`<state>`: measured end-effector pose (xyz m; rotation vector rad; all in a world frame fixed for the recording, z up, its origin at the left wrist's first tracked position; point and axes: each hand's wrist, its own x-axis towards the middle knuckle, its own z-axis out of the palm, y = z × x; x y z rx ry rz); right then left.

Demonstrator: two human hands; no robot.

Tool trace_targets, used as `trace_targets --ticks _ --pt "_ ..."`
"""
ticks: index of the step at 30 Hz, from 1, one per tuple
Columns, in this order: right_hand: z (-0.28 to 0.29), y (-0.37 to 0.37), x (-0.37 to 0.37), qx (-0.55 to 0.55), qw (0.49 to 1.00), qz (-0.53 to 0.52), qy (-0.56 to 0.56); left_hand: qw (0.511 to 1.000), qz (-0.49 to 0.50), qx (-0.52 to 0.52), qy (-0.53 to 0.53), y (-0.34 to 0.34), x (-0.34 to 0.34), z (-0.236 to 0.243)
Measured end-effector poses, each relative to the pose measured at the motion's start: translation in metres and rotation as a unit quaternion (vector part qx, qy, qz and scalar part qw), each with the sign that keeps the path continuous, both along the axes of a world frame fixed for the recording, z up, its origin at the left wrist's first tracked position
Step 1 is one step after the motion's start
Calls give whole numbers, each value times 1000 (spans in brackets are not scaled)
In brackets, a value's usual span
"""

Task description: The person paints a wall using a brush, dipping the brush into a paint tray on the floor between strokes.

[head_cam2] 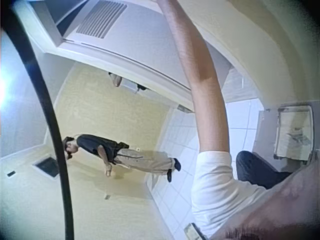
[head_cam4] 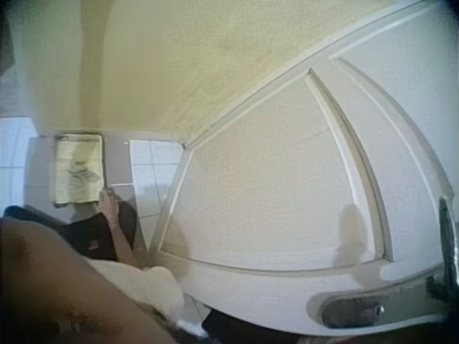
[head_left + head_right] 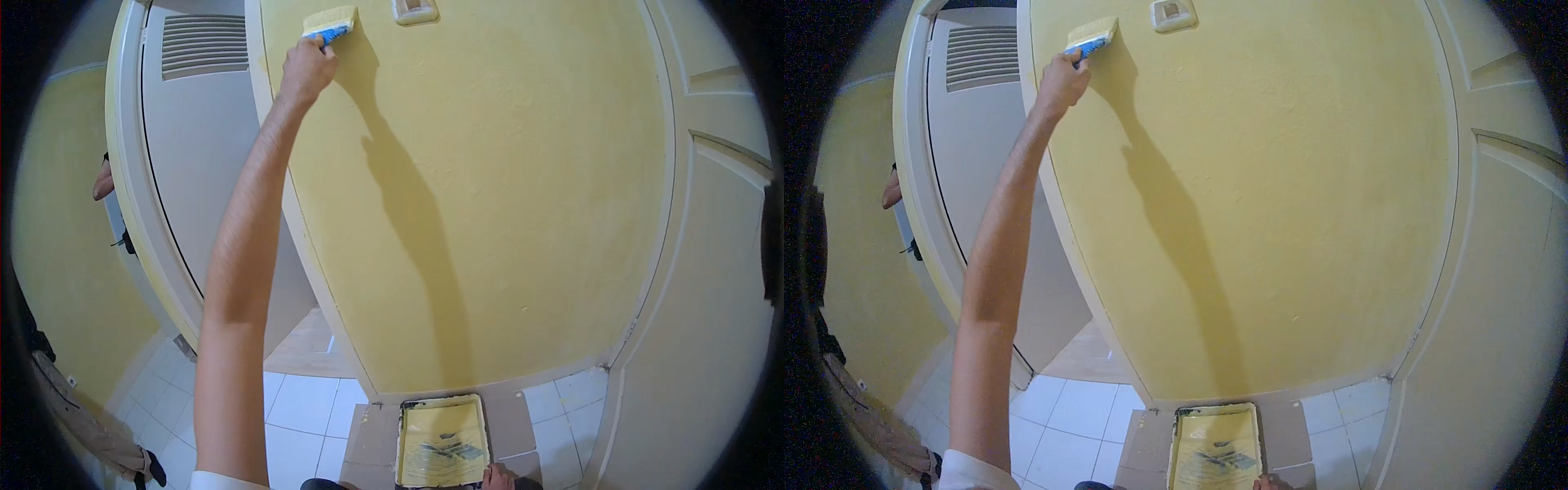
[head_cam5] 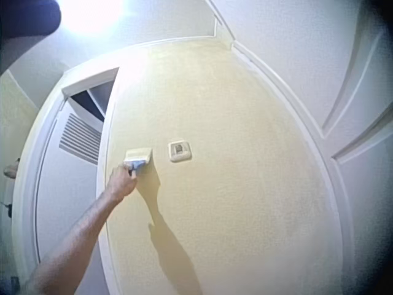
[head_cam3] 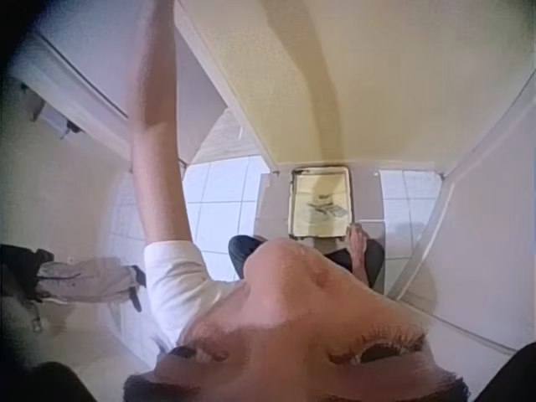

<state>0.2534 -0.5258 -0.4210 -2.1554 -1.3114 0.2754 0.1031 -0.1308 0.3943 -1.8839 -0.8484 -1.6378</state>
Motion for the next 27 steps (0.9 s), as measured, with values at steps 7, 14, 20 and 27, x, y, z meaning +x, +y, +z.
trace_targets --ticks 7,14,20,27 --pt "11 -2 4 14 1000 3 -12 999 26 -23 3 -23 4 -81" --pt "28 -1 -4 -69 996 -23 55 994 45 -101 2 -32 -10 -183" --pt "26 -3 -2 -68 995 -37 64 987 39 -159 1 -43 -9 -273" --pt "12 -5 -2 -35 998 -21 43 974 45 -219 28 -60 -29 -381"
